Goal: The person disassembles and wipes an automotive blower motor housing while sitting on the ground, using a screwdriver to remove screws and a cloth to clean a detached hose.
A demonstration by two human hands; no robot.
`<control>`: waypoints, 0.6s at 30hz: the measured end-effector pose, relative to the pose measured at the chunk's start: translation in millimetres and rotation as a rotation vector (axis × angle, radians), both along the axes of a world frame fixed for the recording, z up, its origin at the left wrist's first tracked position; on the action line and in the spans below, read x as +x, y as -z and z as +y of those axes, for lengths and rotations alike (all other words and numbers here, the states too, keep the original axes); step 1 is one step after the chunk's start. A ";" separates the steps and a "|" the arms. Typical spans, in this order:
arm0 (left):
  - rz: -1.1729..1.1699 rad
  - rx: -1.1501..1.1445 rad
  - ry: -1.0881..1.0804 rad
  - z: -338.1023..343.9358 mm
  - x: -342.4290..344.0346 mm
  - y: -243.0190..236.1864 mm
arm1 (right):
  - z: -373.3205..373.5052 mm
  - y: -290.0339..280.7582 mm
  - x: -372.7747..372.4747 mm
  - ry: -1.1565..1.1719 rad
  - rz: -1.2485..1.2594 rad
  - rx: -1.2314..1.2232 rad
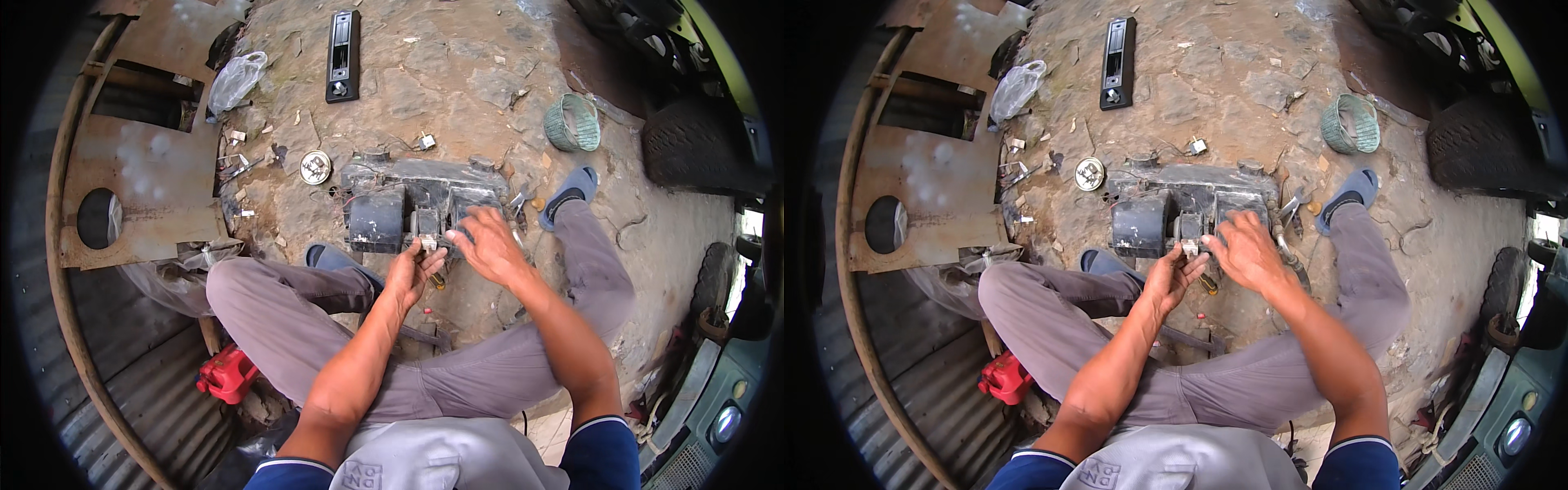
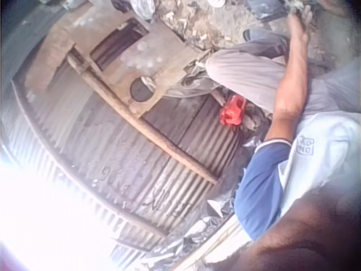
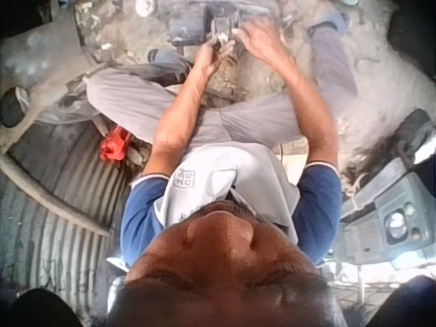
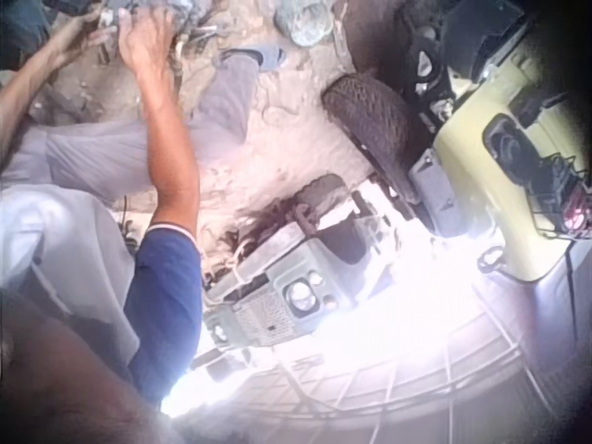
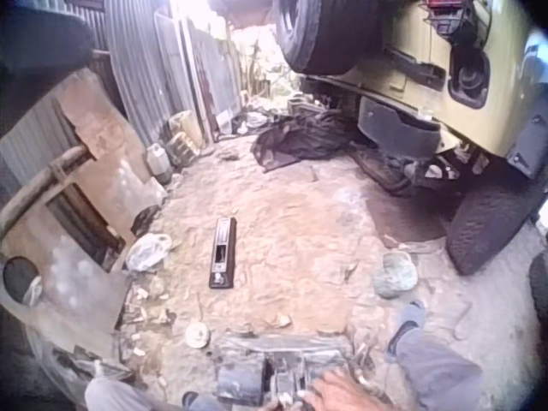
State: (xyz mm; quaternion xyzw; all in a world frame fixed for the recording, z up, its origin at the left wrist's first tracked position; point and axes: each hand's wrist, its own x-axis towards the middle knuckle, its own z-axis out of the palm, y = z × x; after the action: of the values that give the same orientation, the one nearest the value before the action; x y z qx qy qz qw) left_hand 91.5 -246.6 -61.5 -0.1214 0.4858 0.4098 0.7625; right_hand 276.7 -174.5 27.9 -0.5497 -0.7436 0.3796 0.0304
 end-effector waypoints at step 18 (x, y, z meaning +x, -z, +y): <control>0.051 -0.089 0.030 2.3 -0.9 -6.6 | 11.0 27.1 -9.3 -0.289 -0.027 0.011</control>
State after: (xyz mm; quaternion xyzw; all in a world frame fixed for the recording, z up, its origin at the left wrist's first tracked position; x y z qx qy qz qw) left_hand 90.6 -244.3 -54.9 -0.1372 0.5246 0.3794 0.7497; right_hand 267.4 -163.5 0.7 -0.4417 -0.8174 0.3685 -0.0318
